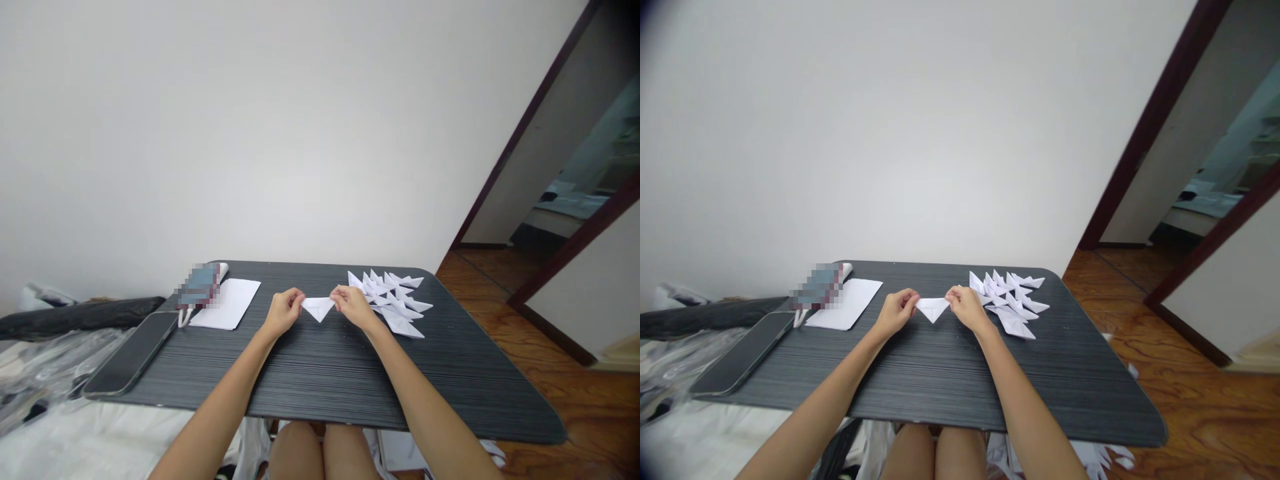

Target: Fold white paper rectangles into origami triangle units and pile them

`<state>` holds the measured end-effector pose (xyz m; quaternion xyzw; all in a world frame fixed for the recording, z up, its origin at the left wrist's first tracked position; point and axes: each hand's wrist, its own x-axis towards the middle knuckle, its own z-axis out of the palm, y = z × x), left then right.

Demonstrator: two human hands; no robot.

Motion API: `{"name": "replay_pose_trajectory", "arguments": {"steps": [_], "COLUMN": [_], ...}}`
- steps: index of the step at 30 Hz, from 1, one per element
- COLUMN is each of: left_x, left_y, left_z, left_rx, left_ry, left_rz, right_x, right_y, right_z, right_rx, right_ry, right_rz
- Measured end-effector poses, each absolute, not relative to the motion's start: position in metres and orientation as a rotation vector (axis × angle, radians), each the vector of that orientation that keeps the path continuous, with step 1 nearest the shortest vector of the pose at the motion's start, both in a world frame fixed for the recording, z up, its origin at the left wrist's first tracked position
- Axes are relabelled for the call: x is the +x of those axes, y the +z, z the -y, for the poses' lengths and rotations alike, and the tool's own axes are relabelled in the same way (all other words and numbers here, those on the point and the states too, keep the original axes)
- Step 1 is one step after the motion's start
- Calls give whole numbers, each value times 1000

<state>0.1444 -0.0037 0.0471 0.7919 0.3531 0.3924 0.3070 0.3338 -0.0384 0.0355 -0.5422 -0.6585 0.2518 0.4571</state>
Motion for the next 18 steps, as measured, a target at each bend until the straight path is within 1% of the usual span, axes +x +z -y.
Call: {"name": "replay_pose_trajectory", "arguments": {"steps": [4,7,10,12,14,18], "left_x": [144,144,145,146,148,152], "left_y": [46,47,50,53,54,51], "left_z": [1,-2,-2,1,3,6], "left_rx": [1947,1784,1649,1558,1493,1500], "left_ry": [1004,840,666,610,606,705], "left_rz": [-881,-759,-662,-629,-602,-563], "right_x": [333,332,328,323,317,305], "right_y": [38,41,46,49,49,44], "right_z": [39,40,42,44,45,41], "right_rx": [-1302,-1205,-1086,-1050,-1045,-1052], "right_ry": [653,692,668,648,643,651], "right_rz": [1572,1528,1495,1486,1476,1357]}}
